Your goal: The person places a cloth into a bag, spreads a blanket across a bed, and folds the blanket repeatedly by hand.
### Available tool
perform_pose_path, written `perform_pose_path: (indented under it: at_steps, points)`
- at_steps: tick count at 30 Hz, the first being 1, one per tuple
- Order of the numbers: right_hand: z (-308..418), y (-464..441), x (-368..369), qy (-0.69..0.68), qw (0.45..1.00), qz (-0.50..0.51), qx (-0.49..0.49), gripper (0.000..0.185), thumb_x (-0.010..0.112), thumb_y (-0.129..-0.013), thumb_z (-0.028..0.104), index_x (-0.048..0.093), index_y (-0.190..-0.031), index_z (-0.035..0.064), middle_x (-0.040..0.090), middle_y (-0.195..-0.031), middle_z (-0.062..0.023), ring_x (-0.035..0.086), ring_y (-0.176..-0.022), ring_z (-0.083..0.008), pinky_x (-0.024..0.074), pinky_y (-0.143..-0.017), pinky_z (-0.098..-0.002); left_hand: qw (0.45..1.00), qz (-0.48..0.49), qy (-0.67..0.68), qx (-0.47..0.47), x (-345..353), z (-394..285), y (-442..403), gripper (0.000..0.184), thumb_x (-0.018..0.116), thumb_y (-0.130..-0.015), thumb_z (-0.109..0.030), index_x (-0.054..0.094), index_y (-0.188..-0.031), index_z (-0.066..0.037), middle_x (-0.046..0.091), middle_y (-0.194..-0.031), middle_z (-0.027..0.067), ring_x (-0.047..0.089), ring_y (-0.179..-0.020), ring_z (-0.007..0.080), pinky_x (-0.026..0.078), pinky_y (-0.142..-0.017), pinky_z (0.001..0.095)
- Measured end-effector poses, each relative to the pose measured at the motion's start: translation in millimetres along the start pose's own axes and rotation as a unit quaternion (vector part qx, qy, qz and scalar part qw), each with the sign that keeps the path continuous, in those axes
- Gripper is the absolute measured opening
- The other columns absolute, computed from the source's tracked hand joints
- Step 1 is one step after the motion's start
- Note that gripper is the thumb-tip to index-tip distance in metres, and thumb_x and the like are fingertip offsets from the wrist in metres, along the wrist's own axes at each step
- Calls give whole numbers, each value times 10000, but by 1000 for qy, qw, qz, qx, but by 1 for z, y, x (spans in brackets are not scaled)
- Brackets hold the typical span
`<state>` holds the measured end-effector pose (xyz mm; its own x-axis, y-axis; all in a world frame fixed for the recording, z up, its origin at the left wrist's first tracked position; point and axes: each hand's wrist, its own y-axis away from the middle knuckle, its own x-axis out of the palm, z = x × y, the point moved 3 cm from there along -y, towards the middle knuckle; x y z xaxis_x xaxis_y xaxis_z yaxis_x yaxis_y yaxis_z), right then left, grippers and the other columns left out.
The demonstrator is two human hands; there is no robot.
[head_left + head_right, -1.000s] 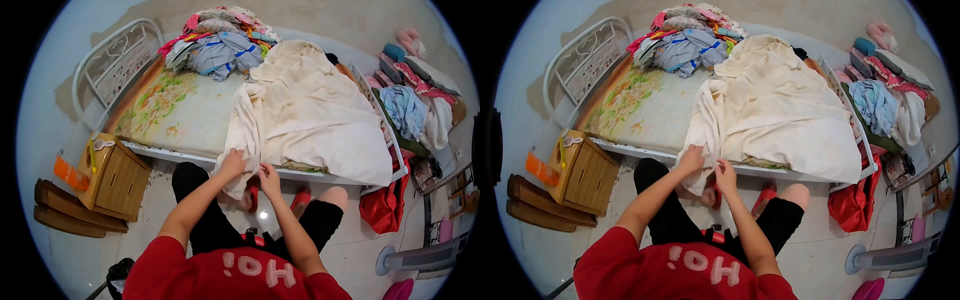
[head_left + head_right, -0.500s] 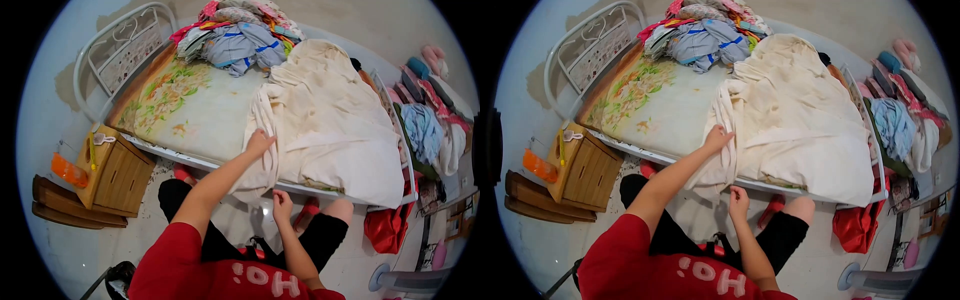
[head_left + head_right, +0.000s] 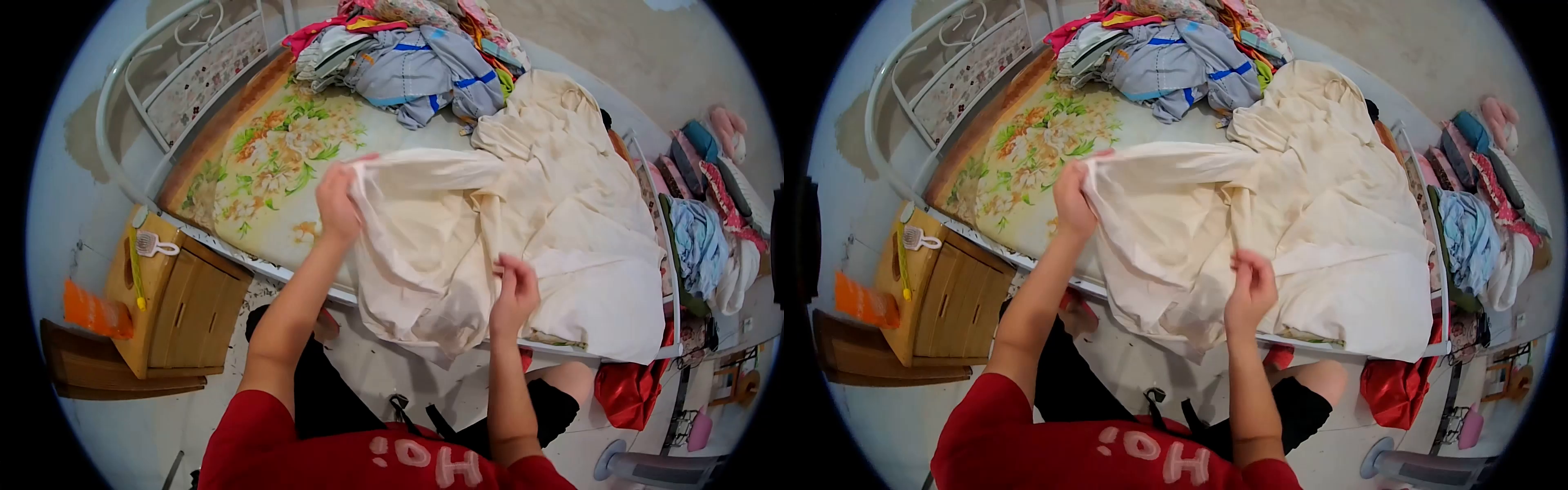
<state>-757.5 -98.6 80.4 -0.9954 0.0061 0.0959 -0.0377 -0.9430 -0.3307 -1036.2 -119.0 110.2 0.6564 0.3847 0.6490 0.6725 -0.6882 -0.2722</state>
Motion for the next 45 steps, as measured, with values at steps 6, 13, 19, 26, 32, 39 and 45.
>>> perform_pose_path:
  at_steps: [6,13,19,26,32,39,45]
  points:
    - [-47,-84,96,-5,988,73,134,350,595,-846,224,493,-1070,-24,572,-979,-96,574,-854,-162,481,-660,-259,910,229,-335,-86,-21,14,61,187,523,-826,-116,457,-681,-17,422,-624,-29,395,-627,62,369,-578,237]
    - [-169,-123,100,147,918,83,358,616,642,-699,104,383,-1222,-93,523,-1142,-209,565,-987,-277,494,-748,-355,810,439,-260,-288,-48,37,74,207,523,-829,-125,437,-678,-12,392,-625,-23,353,-618,74,335,-553,250]
    - [-124,-155,206,-27,947,-211,241,453,497,-790,41,408,-1234,37,551,-1050,-150,580,-819,-248,495,-649,-314,894,174,-374,-173,-105,22,13,187,513,-812,-134,489,-672,-13,452,-583,11,418,-571,94,372,-519,279]
    - [-101,-74,482,-11,859,501,102,473,457,-728,-46,528,-1189,35,594,-853,-70,539,-701,-132,455,-608,-277,958,-199,-131,-160,-213,18,-75,104,504,-808,-148,563,-777,-68,545,-731,3,519,-654,123,420,-570,269]
    - [-114,-31,451,14,888,454,67,380,646,-738,147,585,-1083,-2,633,-922,-125,593,-794,-165,477,-714,-291,938,-230,-175,-192,-224,18,-84,169,506,-802,-103,583,-921,-11,583,-851,46,558,-780,146,439,-689,271]
    - [-154,-82,296,454,872,126,-134,848,702,-654,157,254,-1372,106,508,-1098,-221,560,-924,-352,468,-776,-421,938,-217,-127,-238,-242,27,-93,346,645,-747,-116,510,-1036,21,569,-994,91,530,-881,174,418,-779,301]
    - [-164,-100,294,536,783,314,-28,932,708,-670,246,155,-1417,182,584,-941,-218,594,-849,-360,484,-746,-431,905,-67,-80,-412,-224,42,-80,320,594,-775,-79,506,-1070,12,586,-1014,131,592,-906,208,521,-711,352]
